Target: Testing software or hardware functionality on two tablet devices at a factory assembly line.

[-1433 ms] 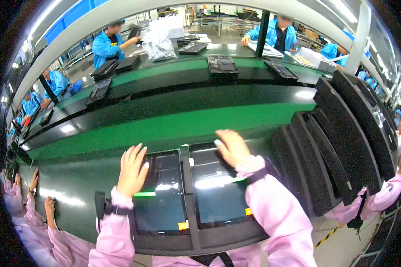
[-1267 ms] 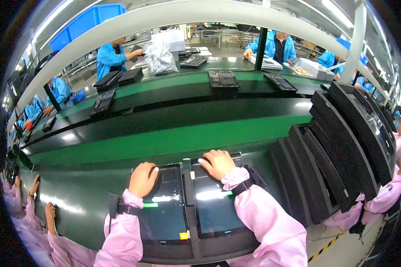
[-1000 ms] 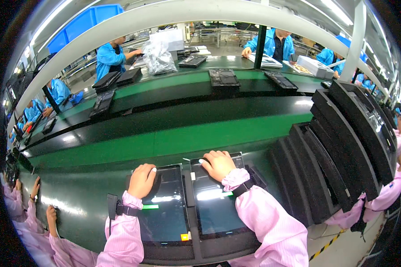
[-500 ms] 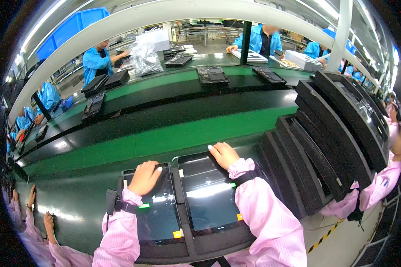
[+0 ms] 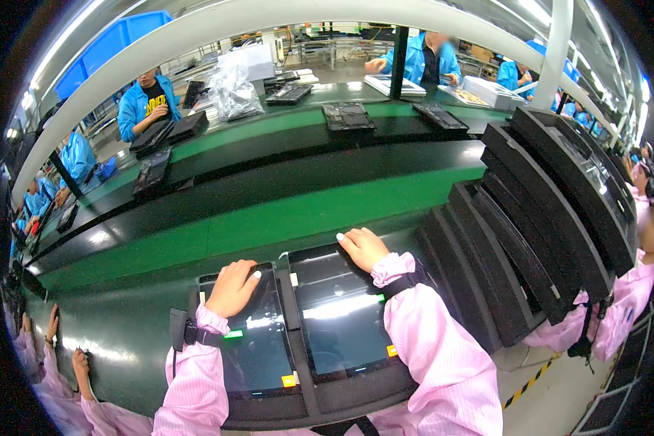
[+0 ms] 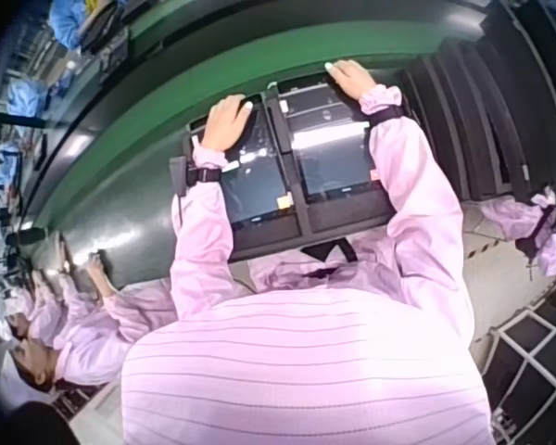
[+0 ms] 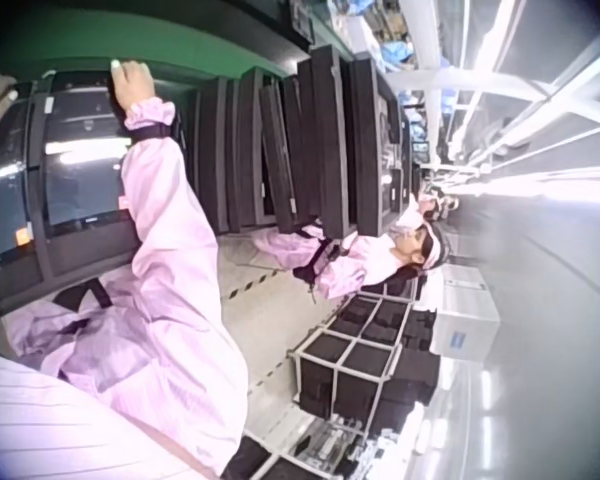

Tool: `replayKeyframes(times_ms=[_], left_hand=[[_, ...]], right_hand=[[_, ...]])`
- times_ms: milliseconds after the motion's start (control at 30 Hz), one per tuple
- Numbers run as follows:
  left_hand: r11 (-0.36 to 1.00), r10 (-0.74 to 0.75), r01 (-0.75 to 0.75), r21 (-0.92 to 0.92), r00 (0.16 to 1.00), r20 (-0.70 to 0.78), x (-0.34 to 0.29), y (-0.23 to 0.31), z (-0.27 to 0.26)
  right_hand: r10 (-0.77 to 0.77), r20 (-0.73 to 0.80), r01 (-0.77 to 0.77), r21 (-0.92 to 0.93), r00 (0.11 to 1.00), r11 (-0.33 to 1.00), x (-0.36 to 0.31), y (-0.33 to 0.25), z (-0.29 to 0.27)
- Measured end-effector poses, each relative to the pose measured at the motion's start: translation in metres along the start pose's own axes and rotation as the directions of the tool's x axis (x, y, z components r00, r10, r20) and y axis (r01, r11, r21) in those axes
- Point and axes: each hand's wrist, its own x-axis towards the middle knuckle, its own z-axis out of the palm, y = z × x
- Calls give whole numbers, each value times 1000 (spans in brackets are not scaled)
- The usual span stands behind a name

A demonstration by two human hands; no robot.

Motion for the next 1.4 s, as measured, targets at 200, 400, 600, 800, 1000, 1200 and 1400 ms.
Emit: replayKeyframes(times_ms=[200, 400, 600, 800, 1000, 1200, 1400], left_hand=[[999, -23, 23, 34, 1000, 9, -6, 0, -7], [924, 165, -224, 310, 965, 205, -114, 52, -53], [752, 234, -400, 525, 905, 354, -194, 42, -48], [662, 296, -461, 591, 885, 360, -191, 35, -35], [621, 344, -501, 603, 865, 365, -189, 40, -26], [715, 431, -491, 497, 870, 240, -165, 61, 0], [665, 547, -557, 497, 817, 183, -160, 66, 12]], right_hand=[[65, 6, -65, -9, 998, 998, 0, -12, 0], [-275, 100, 288, -157, 956, 945, -91, -88, -28], [-489, 463, 641, -261, 739, 721, -161, -99, -4], [-623, 426, 752, -298, 656, 588, -161, -91, 4], [-653, 368, 749, -292, 662, 595, -159, -93, 2], [-485, 505, 691, -395, 714, 605, -162, -93, -24], [-370, 536, 622, -429, 759, 655, -177, -78, -45]])
